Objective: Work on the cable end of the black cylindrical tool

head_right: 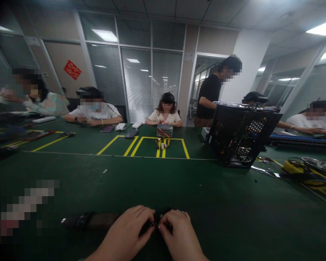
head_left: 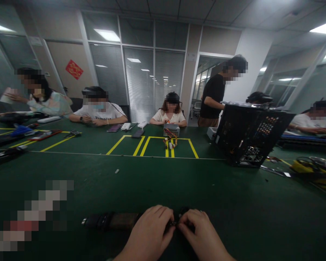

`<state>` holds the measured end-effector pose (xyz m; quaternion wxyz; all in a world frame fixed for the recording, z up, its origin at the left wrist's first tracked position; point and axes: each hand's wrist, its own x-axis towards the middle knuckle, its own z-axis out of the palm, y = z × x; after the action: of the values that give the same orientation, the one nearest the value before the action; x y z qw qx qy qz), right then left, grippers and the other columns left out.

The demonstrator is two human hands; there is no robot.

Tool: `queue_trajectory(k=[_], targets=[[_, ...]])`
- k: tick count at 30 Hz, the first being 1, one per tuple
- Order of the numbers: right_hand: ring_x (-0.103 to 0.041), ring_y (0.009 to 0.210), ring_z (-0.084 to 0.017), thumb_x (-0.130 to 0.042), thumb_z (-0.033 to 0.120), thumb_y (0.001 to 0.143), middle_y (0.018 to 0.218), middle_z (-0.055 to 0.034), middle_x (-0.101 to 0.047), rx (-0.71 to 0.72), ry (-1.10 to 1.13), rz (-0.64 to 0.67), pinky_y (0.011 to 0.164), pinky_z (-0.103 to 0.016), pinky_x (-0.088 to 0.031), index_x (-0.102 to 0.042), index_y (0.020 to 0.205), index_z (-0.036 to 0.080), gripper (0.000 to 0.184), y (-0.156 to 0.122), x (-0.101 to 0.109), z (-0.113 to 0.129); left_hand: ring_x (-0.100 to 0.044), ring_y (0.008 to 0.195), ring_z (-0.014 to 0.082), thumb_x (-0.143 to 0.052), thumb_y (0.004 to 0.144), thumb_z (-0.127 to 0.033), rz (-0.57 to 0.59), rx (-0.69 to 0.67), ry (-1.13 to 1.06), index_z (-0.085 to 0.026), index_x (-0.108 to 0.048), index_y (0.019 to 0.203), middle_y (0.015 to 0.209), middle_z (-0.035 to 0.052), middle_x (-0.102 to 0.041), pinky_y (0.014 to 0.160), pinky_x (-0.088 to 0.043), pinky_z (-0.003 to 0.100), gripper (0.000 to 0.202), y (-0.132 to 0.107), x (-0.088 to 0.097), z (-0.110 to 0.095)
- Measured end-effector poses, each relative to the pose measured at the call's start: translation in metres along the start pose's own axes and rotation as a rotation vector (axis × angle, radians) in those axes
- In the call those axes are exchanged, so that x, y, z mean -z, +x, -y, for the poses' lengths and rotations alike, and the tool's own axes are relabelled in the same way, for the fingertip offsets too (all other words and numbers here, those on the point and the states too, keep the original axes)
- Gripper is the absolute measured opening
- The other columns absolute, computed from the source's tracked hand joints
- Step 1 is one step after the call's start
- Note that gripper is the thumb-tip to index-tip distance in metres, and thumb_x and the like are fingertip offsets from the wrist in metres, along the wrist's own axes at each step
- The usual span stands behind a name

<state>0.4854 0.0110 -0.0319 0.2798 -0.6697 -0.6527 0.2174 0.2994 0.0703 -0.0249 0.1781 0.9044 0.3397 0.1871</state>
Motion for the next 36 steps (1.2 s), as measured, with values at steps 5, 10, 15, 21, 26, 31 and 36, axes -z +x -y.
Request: queue_trajectory(k=[5, 10, 15, 21, 26, 31, 36], targets=[[-0.058, 0.084, -0.016, -0.061, 0.017, 0.084, 0.083, 0.0040, -0.066, 0.008, 0.003, -0.009, 0.082, -0.028, -0.034, -0.066, 0.078, 0.024, 0.010, -0.0002, -0.0003, -0.0005, -0.055, 0.096, 0.0189, -0.051, 0.085, -0.012, 0.014, -0.043, 0.017, -0.023, -0.059, 0.093, 0.101, -0.0001, -0.062, 0.089, -0.043, 0.035, 0.016, 0.0007, -0.0002, 0.0007], [-0.058, 0.083, -0.016, -0.061, 0.016, 0.083, 0.081, 0.0044, -0.066, 0.004, -0.002, -0.013, 0.081, -0.028, -0.034, -0.066, 0.077, 0.024, 0.011, 0.0001, -0.0015, -0.0011, -0.055, 0.095, 0.0196, -0.056, 0.081, -0.014, -0.008, -0.024, -0.003, -0.023, -0.058, 0.097, 0.102, 0.0005, -0.062, 0.089, -0.044, 0.036, 0.018, -0.0006, -0.0018, 0.0017], [-0.058, 0.083, -0.016, -0.061, 0.017, 0.084, 0.083, 0.0041, -0.066, 0.009, -0.004, -0.007, 0.082, -0.029, -0.034, -0.066, 0.079, 0.024, 0.011, 0.0001, -0.0002, 0.0004, -0.055, 0.094, 0.0193, -0.054, 0.084, -0.015, -0.013, -0.028, 0.007, -0.022, -0.058, 0.092, 0.100, 0.0010, -0.062, 0.088, -0.044, 0.035, 0.012, -0.0002, -0.0014, 0.0012], [-0.058, 0.084, -0.016, -0.060, 0.017, 0.084, 0.082, 0.0040, -0.066, 0.003, -0.014, -0.003, 0.081, -0.028, -0.034, -0.066, 0.078, 0.024, 0.011, 0.0002, -0.0010, 0.0007, -0.055, 0.096, 0.0192, -0.055, 0.082, -0.014, 0.004, -0.049, 0.016, -0.023, -0.059, 0.094, 0.102, 0.0001, -0.062, 0.091, -0.043, 0.035, 0.015, 0.0013, 0.0007, 0.0005], [-0.058, 0.083, -0.016, -0.060, 0.017, 0.084, 0.083, 0.0030, -0.065, -0.001, -0.025, 0.005, 0.081, -0.029, -0.035, -0.067, 0.080, 0.024, 0.010, 0.0002, 0.0004, 0.0014, -0.056, 0.093, 0.0194, -0.055, 0.084, -0.019, -0.023, 0.010, 0.000, -0.022, -0.058, 0.095, 0.100, 0.0023, -0.062, 0.086, -0.045, 0.034, 0.011, -0.0004, 0.0006, -0.0006], [-0.059, 0.084, -0.016, -0.059, 0.017, 0.085, 0.083, 0.0029, -0.066, 0.003, -0.021, 0.011, 0.082, -0.029, -0.035, -0.066, 0.079, 0.023, 0.011, -0.0002, 0.0031, 0.0047, -0.055, 0.097, 0.0185, -0.053, 0.084, -0.012, 0.023, -0.040, 0.016, -0.024, -0.059, 0.090, 0.102, -0.0012, -0.063, 0.090, -0.043, 0.035, 0.014, 0.0007, 0.0012, -0.0004], [-0.058, 0.082, -0.016, -0.060, 0.016, 0.084, 0.081, 0.0039, -0.065, 0.010, -0.024, -0.010, 0.080, -0.028, -0.035, -0.065, 0.077, 0.023, 0.011, -0.0003, 0.0010, 0.0018, -0.055, 0.099, 0.0199, -0.057, 0.082, -0.015, -0.002, -0.023, -0.003, -0.023, -0.058, 0.098, 0.106, 0.0009, -0.062, 0.091, -0.043, 0.036, 0.019, 0.0002, -0.0005, 0.0002]])
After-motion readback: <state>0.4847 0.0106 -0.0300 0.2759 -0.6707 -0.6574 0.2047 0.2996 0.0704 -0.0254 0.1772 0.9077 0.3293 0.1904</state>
